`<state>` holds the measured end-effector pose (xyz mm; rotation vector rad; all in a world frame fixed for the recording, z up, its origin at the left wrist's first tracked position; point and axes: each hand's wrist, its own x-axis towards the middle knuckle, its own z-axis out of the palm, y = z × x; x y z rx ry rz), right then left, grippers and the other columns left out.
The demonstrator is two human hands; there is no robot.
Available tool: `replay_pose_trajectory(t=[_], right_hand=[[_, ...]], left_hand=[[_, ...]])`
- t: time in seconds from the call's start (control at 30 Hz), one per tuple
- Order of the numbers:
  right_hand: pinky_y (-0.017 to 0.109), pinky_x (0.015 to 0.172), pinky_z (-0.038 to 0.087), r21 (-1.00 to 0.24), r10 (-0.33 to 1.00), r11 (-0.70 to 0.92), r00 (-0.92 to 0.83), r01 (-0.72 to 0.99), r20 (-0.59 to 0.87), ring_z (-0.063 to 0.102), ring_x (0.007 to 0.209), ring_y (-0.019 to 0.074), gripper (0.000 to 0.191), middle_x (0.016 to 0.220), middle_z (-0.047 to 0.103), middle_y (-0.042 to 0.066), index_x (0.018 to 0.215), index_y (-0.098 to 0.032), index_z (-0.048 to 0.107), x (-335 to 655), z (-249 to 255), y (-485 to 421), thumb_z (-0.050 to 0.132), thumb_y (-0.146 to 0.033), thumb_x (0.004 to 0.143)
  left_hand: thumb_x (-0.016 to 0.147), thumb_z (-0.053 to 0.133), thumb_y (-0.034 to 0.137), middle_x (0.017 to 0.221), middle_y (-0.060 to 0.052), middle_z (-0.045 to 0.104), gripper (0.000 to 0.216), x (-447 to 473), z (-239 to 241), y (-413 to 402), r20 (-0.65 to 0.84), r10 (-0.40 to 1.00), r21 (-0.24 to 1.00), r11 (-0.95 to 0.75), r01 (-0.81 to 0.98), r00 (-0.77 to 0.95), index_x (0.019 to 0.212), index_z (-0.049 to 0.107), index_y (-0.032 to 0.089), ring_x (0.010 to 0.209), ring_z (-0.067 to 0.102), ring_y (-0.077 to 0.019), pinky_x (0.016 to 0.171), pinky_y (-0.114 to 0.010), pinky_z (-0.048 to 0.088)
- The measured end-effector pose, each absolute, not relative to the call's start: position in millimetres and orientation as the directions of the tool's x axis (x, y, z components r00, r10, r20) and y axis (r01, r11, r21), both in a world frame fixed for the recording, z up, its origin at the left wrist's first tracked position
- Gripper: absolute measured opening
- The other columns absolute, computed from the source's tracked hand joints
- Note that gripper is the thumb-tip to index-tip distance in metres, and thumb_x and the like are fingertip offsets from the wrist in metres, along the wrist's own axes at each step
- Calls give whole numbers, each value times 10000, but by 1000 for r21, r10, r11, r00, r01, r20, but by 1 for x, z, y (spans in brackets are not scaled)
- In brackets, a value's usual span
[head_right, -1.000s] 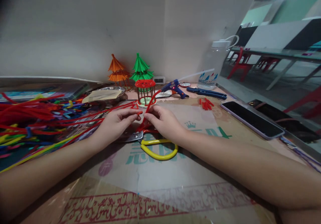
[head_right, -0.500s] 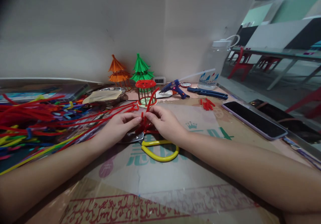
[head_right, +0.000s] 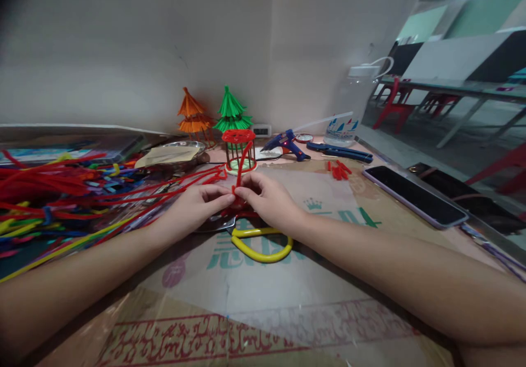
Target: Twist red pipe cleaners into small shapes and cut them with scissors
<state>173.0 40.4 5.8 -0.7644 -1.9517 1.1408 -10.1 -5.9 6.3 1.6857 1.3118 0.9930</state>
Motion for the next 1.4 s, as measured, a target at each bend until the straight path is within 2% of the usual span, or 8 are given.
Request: replay_pose_trajectory(t=[0.47,0.83,1.07,1.2,1.4], right_hand=[[305,679,495,-905,777,411,-561,109,285,594,724,152,150,786,599,1,833,-204,525,174,3,42,556,-343,882],[274,640,468,-873,773,462,-554,157,310,555,702,135,142,779,591,-2,827,-193,552,173,5,41,563,-328,872],[247,580,483,-946,781,318,-585,70,219,587,640,119,141,755,603,-15,826,-196,552,172,8,37,571,-330,866],[235,555,472,-943,778,323,-591,83,214,582,624,117,171,713,599,-14,794,-189,580,172,11,35,535,-328,883],[241,560,482,-944,785,313,-588,107,194,607,646,128,165,749,644,1,811,-184,611,173,10,36,610,-347,834]], left_hand=[[808,613,443,759,-19,710,307,-7,13,-7,24,988,933,-78,352,155,854,749,172,578,545,-106,545,-223,392],[816,630,454,878,-55,739,341,-10,10,-5,74,975,907,-154,391,211,918,739,147,754,637,-167,664,-252,455],[844,605,421,879,-52,745,293,-10,8,-7,72,964,910,-170,379,258,875,729,157,807,662,-183,729,-273,480],[842,613,397,887,-54,744,267,-9,7,-8,73,960,917,-172,361,271,870,724,155,814,664,-180,747,-274,487],[841,607,388,879,-53,741,265,-9,8,-8,31,963,910,-139,391,269,873,726,154,806,660,-181,728,-272,477]])
